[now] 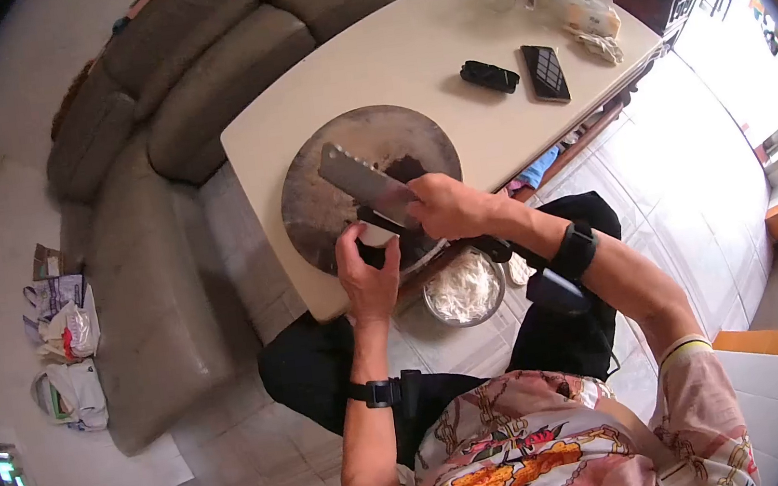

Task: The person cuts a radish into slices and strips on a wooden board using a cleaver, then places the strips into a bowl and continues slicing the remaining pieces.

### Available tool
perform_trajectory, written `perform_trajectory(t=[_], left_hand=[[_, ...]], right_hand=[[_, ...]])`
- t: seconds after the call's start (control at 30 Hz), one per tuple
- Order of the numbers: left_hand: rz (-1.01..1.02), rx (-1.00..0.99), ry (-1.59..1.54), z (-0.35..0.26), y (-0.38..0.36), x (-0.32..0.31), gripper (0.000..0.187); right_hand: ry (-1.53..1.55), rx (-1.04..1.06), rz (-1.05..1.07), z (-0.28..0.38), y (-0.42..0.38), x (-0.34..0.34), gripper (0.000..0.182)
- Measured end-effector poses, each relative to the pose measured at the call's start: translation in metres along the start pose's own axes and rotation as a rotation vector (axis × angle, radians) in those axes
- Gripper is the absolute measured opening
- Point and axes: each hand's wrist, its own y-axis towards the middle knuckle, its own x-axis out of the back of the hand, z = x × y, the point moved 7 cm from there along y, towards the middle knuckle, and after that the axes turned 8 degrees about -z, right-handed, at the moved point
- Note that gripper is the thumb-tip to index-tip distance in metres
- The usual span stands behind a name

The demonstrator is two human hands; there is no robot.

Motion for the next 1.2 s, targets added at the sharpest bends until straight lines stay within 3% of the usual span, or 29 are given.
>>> perform_trajectory(t=[0.03,0.1,0.13,0.2,0.27,0.33,0.4,0.47,0.5,0.67,0.73,0.77,0.8,0.9,1.0,1.03,1.07,1.1,1.17,1.2], left_hand=[[-0.001,-0.007,0.004,-0.003,0.004,0.0,0.047],[-0.075,0.209,-0.071,0.007,0.006,0.004,0.046],[-0.073,0.205,-0.065,0.009,0.011,0.004,0.046],[-0.095,0.055,0.123,0.01,0.028,0.009,0.044],[-0.052,0.035,0.194,0.01,0.046,0.01,0.043],[0.026,-0.044,0.281,0.011,0.062,0.003,0.045],[0.07,-0.015,0.252,0.013,0.072,-0.001,0.048],[0.003,-0.18,0.394,0.0,0.076,0.002,0.049],[-0.008,-0.188,0.376,-0.006,0.078,0.005,0.042],[0.323,-0.173,0.178,-0.04,0.075,-0.005,0.026],[0.654,-0.119,0.109,-0.041,0.063,-0.023,0.027],[0.721,-0.145,0.142,-0.035,0.058,-0.026,0.028],[0.726,-0.14,0.144,-0.029,0.057,-0.025,0.028],[0.72,0.163,0.039,-0.015,0.055,-0.021,0.033],[0.721,0.103,0.21,-0.028,0.038,-0.018,0.03],[0.591,0.045,0.213,-0.028,0.031,-0.015,0.027],[0.589,0.052,0.215,-0.026,0.019,-0.016,0.027],[0.422,0.003,0.263,-0.031,0.015,-0.009,0.026],[0.187,-0.078,0.368,-0.033,0.005,0.004,0.025],[0.183,-0.069,0.368,-0.032,0.002,0.004,0.025]], right_hand=[[0.003,0.005,-0.005,0.005,0.004,0.011,0.021],[0.403,-0.35,0.09,-0.008,0.002,0.022,0.022],[0.411,-0.348,0.088,-0.014,0.005,0.026,0.022],[0.382,-0.403,-0.051,-0.037,0.01,0.038,0.026],[0.486,-0.408,-0.13,-0.047,0.013,0.044,0.021],[0.981,-0.639,-0.306,-0.052,0.006,0.051,0.016],[1.045,-0.702,-0.322,-0.045,0.0,0.062,0.014],[1.217,-0.813,-0.336,-0.045,-0.008,0.06,0.01],[1.231,-0.82,-0.348,-0.044,-0.011,0.06,0.01],[1.237,-0.745,-0.289,-0.04,-0.012,0.055,0.008],[1.262,-0.741,-0.272,-0.038,-0.013,0.05,0.008],[1.281,-0.734,-0.256,-0.035,-0.014,0.047,0.009],[1.285,-0.74,-0.255,-0.033,-0.015,0.046,0.009],[1.135,-0.725,-0.186,-0.027,-0.018,0.043,0.009],[1.143,-0.757,-0.203,-0.027,-0.022,0.038,0.011],[1.017,-0.682,-0.183,-0.026,-0.021,0.041,0.013],[0.89,-0.607,-0.161,-0.023,-0.021,0.042,0.014],[0.887,-0.611,-0.153,-0.026,-0.024,0.036,0.014],[0.273,0.005,-0.326,-0.003,-0.024,0.05,0.016],[0.271,0.006,-0.316,0.001,-0.027,0.052,0.016]])
